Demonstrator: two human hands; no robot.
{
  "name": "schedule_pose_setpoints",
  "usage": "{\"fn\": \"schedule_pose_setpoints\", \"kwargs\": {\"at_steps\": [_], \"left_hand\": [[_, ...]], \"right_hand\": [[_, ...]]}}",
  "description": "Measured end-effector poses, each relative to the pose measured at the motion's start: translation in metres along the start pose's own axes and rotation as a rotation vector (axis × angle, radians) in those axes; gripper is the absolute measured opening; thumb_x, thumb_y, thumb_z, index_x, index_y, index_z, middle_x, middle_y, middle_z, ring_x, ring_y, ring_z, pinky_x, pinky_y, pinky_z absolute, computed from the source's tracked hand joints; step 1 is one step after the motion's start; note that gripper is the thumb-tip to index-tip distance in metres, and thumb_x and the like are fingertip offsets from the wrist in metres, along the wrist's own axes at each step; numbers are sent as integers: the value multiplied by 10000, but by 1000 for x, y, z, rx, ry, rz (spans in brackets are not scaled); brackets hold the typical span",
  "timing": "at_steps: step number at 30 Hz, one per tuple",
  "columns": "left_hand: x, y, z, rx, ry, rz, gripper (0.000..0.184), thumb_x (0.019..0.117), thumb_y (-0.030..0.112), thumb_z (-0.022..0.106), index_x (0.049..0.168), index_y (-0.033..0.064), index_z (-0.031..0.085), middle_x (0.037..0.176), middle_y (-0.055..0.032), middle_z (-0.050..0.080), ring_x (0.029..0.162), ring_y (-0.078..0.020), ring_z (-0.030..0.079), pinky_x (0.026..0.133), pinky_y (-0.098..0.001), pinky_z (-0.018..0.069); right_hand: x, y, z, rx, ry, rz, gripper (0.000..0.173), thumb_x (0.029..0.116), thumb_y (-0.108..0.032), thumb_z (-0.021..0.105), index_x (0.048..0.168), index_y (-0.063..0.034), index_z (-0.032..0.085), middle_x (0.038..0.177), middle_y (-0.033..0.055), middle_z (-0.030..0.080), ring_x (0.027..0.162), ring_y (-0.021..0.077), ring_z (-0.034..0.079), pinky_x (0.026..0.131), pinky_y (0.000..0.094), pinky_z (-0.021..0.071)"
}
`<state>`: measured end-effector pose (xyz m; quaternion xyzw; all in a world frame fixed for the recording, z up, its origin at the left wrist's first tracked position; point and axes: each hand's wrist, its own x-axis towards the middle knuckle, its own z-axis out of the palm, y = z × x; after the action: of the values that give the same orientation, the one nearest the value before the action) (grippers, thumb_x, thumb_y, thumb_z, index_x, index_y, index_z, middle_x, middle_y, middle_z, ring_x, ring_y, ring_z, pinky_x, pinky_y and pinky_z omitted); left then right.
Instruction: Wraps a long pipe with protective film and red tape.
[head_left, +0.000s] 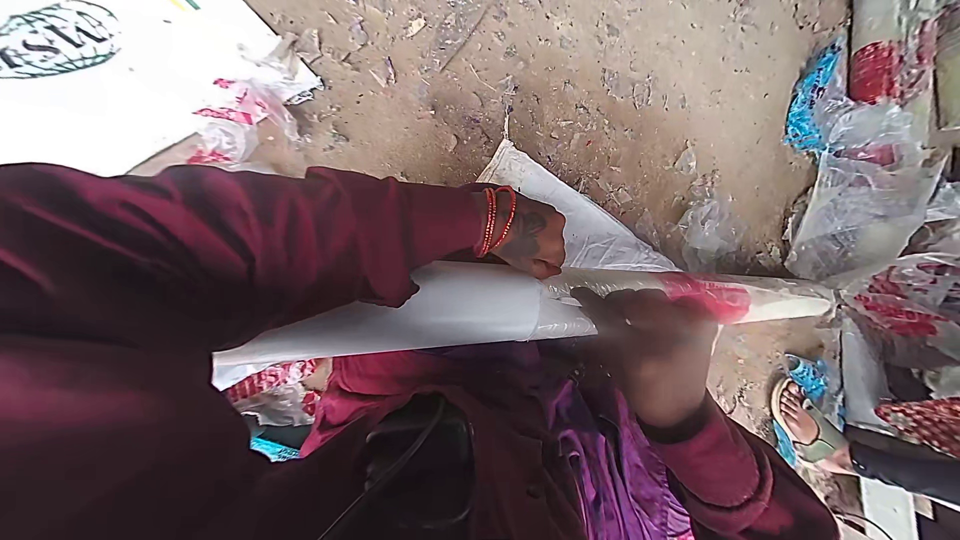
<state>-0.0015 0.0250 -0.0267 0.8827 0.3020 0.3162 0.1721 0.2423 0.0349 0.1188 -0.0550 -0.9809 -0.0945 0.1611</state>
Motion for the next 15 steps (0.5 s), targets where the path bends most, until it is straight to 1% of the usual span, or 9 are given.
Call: {"fn": "schedule_pose_setpoints", "kwargs": {"at_steps": [3, 5, 7, 10, 11, 13, 15], "left_hand": [[-4, 0, 0, -5, -29, -34, 375, 901, 409, 608, 652, 139, 680, 531, 22, 517, 494, -138, 556, 432, -376, 374], [-4, 0, 2, -27, -62, -53, 396, 905, 463, 610, 678, 151, 702, 546, 24, 531, 514, -140, 574, 439, -382, 388], [-5, -1, 8, -31, -69, -71, 410, 881, 509, 616, 680, 163, 706, 560, 20, 535, 531, -148, 581, 443, -394, 393], [-7, -2, 13, -31, -82, -105, 428, 857, 568, 632, 715, 175, 721, 587, 25, 548, 565, -146, 594, 465, -404, 419], [-7, -2, 13, -34, -84, -113, 433, 857, 581, 638, 736, 176, 732, 602, 24, 563, 582, -146, 604, 479, -408, 435], [-7, -2, 13, -58, -95, -108, 430, 867, 581, 632, 778, 176, 749, 624, 27, 582, 605, -140, 615, 500, -405, 441], [-7, -3, 13, -58, -111, -93, 443, 882, 593, 610, 785, 182, 748, 630, 27, 580, 611, -138, 615, 505, -408, 445]], "right_hand": [[-3, -5, 6, 9, 22, 40, 253, 976, -126, 594, 1029, -239, 813, 769, 32, 704, 725, 233, 635, 749, 410, 425], [-4, -5, 13, 31, 28, 45, 249, 972, -116, 600, 1021, -228, 817, 766, 37, 705, 720, 233, 626, 729, 404, 416], [-5, -5, 18, 48, 25, 33, 257, 972, -99, 594, 1021, -223, 813, 776, 39, 709, 720, 235, 628, 726, 404, 417], [-5, -3, 22, 59, 14, 16, 273, 962, -82, 587, 1016, -229, 812, 777, 40, 710, 716, 235, 629, 735, 412, 416], [-4, -1, 22, 64, 7, 9, 281, 962, -80, 583, 1016, -233, 812, 773, 40, 707, 710, 235, 629, 735, 414, 417], [-4, 3, 21, 87, -16, -3, 307, 956, -66, 568, 1023, -238, 814, 770, 43, 703, 716, 235, 630, 748, 416, 415], [-3, 9, 23, 139, -39, -18, 296, 980, -82, 555, 1020, -223, 812, 746, 53, 678, 710, 243, 616, 741, 422, 408]]}}
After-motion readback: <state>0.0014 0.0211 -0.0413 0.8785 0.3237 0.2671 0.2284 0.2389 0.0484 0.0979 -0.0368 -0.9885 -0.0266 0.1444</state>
